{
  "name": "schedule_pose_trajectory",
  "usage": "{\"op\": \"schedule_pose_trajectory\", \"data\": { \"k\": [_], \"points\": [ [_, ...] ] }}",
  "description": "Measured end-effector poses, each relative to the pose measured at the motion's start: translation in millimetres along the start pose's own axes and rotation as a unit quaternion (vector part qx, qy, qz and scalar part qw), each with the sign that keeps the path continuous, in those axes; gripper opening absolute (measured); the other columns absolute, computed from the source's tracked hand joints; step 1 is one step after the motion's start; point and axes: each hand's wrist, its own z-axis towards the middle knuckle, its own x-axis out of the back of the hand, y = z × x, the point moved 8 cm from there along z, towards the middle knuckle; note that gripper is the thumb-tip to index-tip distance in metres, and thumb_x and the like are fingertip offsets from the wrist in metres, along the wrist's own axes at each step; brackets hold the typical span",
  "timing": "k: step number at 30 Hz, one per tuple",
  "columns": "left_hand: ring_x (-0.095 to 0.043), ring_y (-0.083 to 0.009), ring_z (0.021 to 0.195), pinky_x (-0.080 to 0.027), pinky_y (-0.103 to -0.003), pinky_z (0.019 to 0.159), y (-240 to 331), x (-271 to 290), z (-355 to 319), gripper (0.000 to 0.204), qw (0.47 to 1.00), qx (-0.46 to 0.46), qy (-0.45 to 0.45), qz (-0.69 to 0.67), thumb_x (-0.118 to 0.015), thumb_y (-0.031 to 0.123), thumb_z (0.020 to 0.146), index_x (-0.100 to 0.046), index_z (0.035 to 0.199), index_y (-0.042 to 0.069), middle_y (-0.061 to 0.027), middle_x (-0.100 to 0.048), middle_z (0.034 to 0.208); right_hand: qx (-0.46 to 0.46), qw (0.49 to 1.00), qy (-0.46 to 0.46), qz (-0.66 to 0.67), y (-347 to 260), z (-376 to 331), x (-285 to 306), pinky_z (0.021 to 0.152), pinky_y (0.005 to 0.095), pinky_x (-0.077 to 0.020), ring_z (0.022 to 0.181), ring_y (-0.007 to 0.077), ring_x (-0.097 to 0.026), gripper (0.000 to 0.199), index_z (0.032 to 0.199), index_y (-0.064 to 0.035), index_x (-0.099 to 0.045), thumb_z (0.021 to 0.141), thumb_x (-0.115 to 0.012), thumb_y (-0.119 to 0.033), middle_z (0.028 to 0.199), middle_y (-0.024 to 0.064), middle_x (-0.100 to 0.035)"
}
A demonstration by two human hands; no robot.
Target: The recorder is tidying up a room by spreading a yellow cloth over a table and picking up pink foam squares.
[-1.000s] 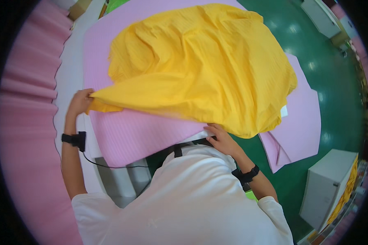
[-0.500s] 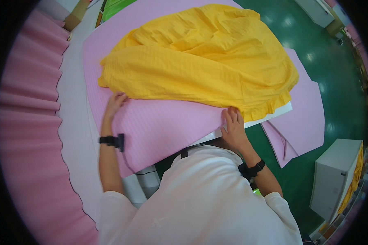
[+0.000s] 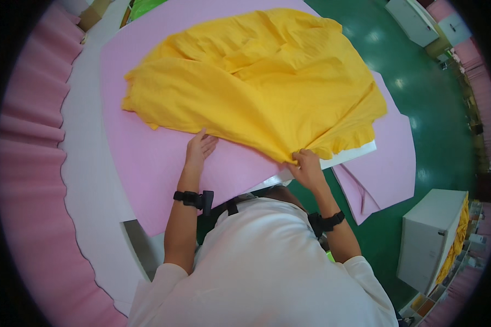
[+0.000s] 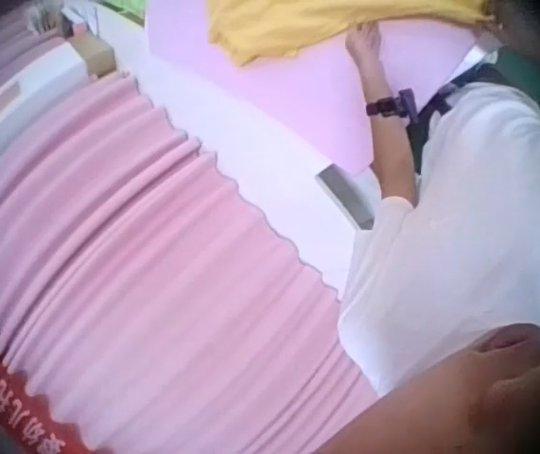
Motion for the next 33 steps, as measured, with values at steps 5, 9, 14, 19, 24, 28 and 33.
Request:
{"op": "schedule_pose_trajectory", "data": {
  "k": [5, 9, 14, 19, 24, 28, 33],
  "points": [
    [-0.044, -0.0294, 0.123, -0.037, -0.043, 0.103, 29, -26, -7, 0.056, 0.958, -0.089, -0.113, -0.247, -0.056, 0.033, 0.089, -0.040, 0.132, 0.001, -0.0162, -0.045, 0.134, -0.001, 0.995, -0.061, 0.074, 9, -50, -30, 0.071, 0.0423, -0.0450, 0.083, 0.0358, -0.055, 0.032, 0.088, -0.0022, -0.063, 0.072, -0.071, -0.029, 0.081, 0.0178, -0.057],
    [-0.045, -0.0313, 0.121, -0.035, -0.045, 0.104, 49, 3, 10, 0.048, 0.921, -0.107, -0.121, -0.354, -0.053, 0.025, 0.090, -0.043, 0.131, 0.004, -0.0127, -0.049, 0.132, -0.014, 0.993, 0.013, 0.116, 23, -76, -39, 0.073, 0.0412, -0.0442, 0.085, 0.0354, -0.053, 0.034, 0.103, -0.0027, -0.062, 0.077, -0.068, -0.025, 0.088, 0.0199, -0.055],
    [-0.045, -0.0317, 0.123, -0.035, -0.045, 0.104, 74, 82, -6, 0.045, 0.882, -0.205, -0.107, -0.410, -0.050, 0.022, 0.090, -0.044, 0.130, 0.001, -0.0150, -0.049, 0.132, -0.002, 0.997, 0.069, 0.038, -8, -68, 2, 0.074, 0.0406, -0.0423, 0.087, 0.0331, -0.051, 0.035, 0.112, -0.0028, -0.058, 0.079, -0.064, -0.014, 0.091, 0.0175, -0.051],
    [-0.047, -0.0297, 0.122, -0.038, -0.044, 0.102, 61, 178, -61, 0.040, 0.879, -0.246, -0.007, -0.408, -0.050, 0.012, 0.090, -0.046, 0.128, -0.001, -0.0160, -0.052, 0.129, 0.054, 0.993, 0.104, -0.034, 0, -35, 19, 0.093, 0.0473, -0.0364, 0.108, 0.0399, -0.045, 0.039, 0.120, -0.0061, -0.055, 0.084, -0.059, -0.020, 0.115, 0.0222, -0.049],
    [-0.049, -0.0285, 0.119, -0.041, -0.042, 0.100, 58, 217, -131, 0.040, 0.890, -0.289, 0.084, -0.343, -0.052, 0.006, 0.089, -0.044, 0.127, -0.003, -0.0142, -0.051, 0.130, 0.115, 0.991, 0.047, -0.043, 4, 7, 6, 0.103, 0.0534, -0.0300, 0.123, 0.0448, -0.038, 0.041, 0.129, -0.0112, -0.050, 0.089, -0.053, -0.022, 0.134, 0.0265, -0.040],
    [-0.050, -0.0270, 0.118, -0.043, -0.040, 0.098, 47, 241, -179, 0.038, 0.912, -0.314, 0.162, -0.209, -0.056, 0.002, 0.086, -0.046, 0.123, -0.003, -0.0147, -0.052, 0.126, 0.122, 0.991, 0.025, -0.057, 11, 18, -11, 0.098, 0.0541, -0.0338, 0.120, 0.0455, -0.040, 0.038, 0.121, -0.0092, -0.053, 0.085, -0.058, -0.022, 0.130, 0.0265, -0.043],
    [-0.059, -0.0239, 0.091, -0.046, -0.034, 0.084, -22, 339, -226, 0.031, 0.841, -0.261, 0.454, 0.138, -0.066, -0.002, 0.073, -0.051, 0.101, 0.001, -0.0131, -0.059, 0.098, 0.158, 0.986, -0.010, -0.057, 2, 10, -11, 0.094, 0.0496, -0.0341, 0.107, 0.0391, -0.045, 0.033, 0.107, -0.0056, -0.055, 0.079, -0.063, -0.020, 0.112, 0.0219, -0.050]
  ]
}}
